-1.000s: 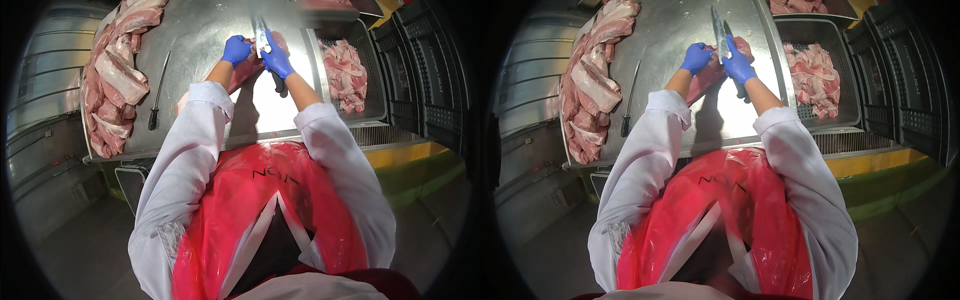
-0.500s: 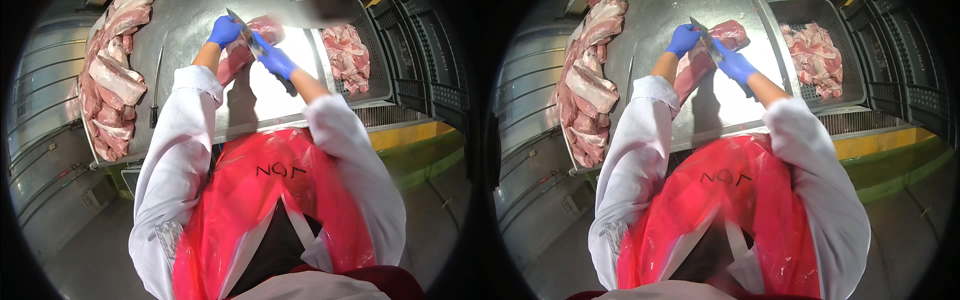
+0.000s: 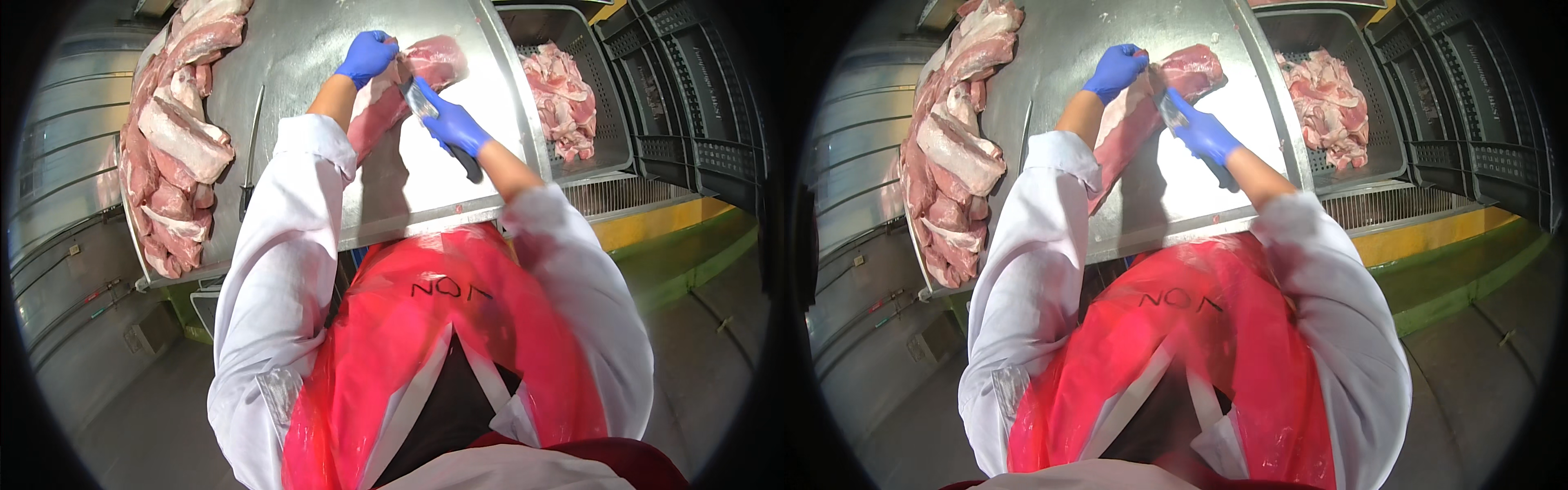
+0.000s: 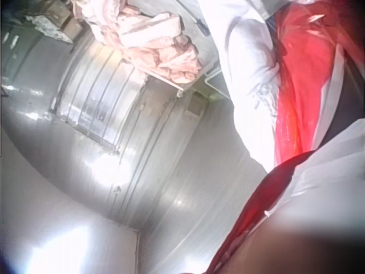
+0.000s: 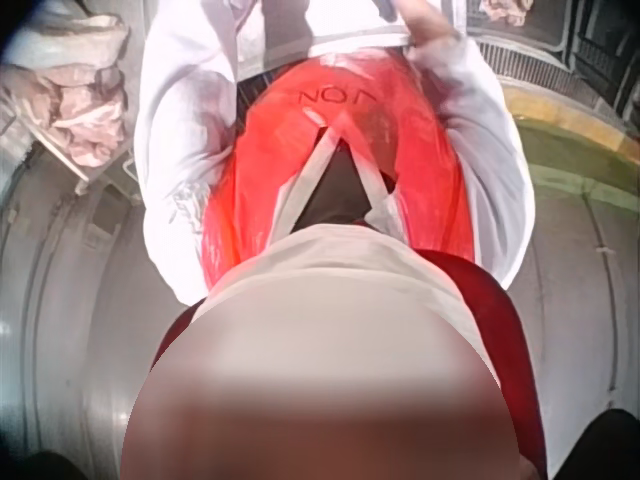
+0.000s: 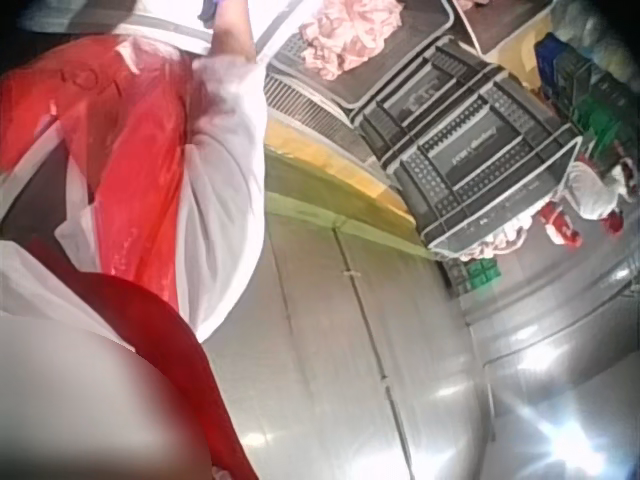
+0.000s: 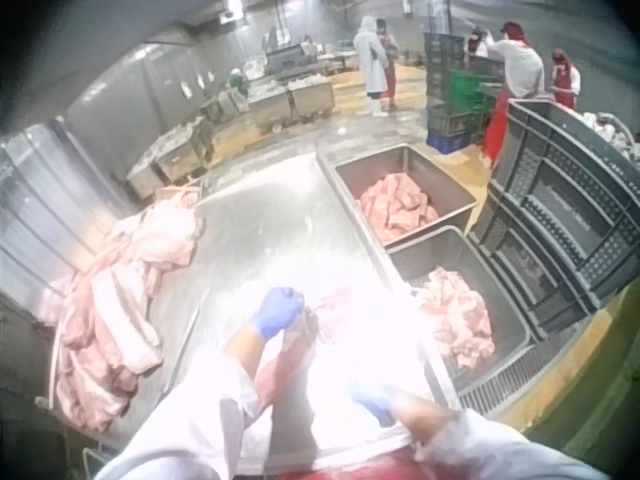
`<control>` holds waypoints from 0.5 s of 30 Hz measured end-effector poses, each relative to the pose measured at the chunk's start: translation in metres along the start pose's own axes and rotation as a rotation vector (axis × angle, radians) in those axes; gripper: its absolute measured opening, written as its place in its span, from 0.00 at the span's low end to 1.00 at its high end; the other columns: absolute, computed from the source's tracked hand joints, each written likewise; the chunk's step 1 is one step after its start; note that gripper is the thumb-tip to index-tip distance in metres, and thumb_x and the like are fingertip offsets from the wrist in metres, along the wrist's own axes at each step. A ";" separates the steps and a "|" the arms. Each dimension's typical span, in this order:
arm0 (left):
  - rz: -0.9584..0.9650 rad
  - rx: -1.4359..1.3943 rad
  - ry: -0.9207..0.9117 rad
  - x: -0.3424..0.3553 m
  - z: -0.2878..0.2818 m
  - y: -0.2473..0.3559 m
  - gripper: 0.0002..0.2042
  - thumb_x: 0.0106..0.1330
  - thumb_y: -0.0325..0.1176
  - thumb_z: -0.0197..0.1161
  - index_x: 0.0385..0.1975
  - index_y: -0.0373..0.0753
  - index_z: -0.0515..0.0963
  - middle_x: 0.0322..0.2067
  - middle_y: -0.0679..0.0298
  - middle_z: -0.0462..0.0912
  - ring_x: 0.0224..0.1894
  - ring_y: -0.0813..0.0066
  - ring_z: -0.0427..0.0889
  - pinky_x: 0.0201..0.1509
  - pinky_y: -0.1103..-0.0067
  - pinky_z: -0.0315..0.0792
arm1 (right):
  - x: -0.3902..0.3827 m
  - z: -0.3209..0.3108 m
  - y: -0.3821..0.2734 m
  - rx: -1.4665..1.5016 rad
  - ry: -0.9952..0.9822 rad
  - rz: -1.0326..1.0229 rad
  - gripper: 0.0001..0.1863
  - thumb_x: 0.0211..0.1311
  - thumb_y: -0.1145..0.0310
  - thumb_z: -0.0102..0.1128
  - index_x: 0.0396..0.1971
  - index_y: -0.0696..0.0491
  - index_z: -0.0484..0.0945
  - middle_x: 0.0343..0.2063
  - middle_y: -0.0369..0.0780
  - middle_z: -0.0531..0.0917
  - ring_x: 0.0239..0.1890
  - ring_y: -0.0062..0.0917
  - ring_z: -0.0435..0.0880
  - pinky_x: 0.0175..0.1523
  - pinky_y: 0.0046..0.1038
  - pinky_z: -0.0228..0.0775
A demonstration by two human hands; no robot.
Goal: The person trims fat and connective tissue from large cuts of raw meat using a knife. They repeatedly lift the meat to inspect the surface, slice off unwanted layers, and place the trimmed pieces into a metal bin. The process involves handling multiple large cuts sequentially on a stainless steel table.
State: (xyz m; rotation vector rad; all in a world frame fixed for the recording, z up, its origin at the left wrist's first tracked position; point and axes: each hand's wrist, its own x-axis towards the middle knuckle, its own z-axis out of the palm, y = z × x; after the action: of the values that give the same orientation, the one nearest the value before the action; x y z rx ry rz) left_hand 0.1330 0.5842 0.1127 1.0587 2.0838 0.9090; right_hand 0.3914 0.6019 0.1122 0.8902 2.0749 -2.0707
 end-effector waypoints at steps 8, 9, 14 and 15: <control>-0.017 -0.167 -0.003 -0.008 -0.015 0.006 0.09 0.63 0.34 0.62 0.30 0.33 0.82 0.24 0.68 0.80 0.26 0.77 0.76 0.32 0.77 0.72 | -0.026 0.016 0.014 -0.008 -0.019 0.064 0.44 0.67 0.74 0.51 0.77 0.27 0.44 0.28 0.37 0.77 0.18 0.18 0.70 0.22 0.22 0.71; 0.043 -0.153 -0.007 -0.011 -0.011 0.010 0.09 0.63 0.33 0.62 0.30 0.33 0.82 0.24 0.68 0.79 0.26 0.77 0.76 0.32 0.77 0.72 | -0.004 0.020 0.019 0.140 -0.004 0.019 0.41 0.69 0.71 0.51 0.77 0.29 0.47 0.24 0.34 0.74 0.17 0.16 0.69 0.21 0.21 0.68; 0.134 0.098 0.038 -0.005 -0.026 -0.019 0.11 0.62 0.35 0.61 0.29 0.32 0.82 0.24 0.57 0.82 0.29 0.70 0.80 0.36 0.70 0.75 | 0.006 0.047 0.021 0.133 0.021 -0.058 0.30 0.75 0.47 0.42 0.73 0.40 0.60 0.26 0.34 0.73 0.24 0.17 0.67 0.29 0.22 0.67; 0.069 -0.088 0.093 -0.010 -0.025 -0.008 0.10 0.58 0.34 0.63 0.26 0.32 0.82 0.23 0.55 0.83 0.26 0.68 0.81 0.32 0.70 0.74 | -0.015 0.041 0.021 0.041 0.003 0.015 0.32 0.72 0.59 0.47 0.75 0.34 0.53 0.26 0.34 0.77 0.23 0.18 0.72 0.30 0.25 0.71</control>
State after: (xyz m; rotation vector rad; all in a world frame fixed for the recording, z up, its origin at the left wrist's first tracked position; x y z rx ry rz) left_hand 0.1152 0.5649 0.1223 1.0655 2.0728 1.0931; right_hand 0.3995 0.5568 0.0969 0.9120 2.0284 -2.1129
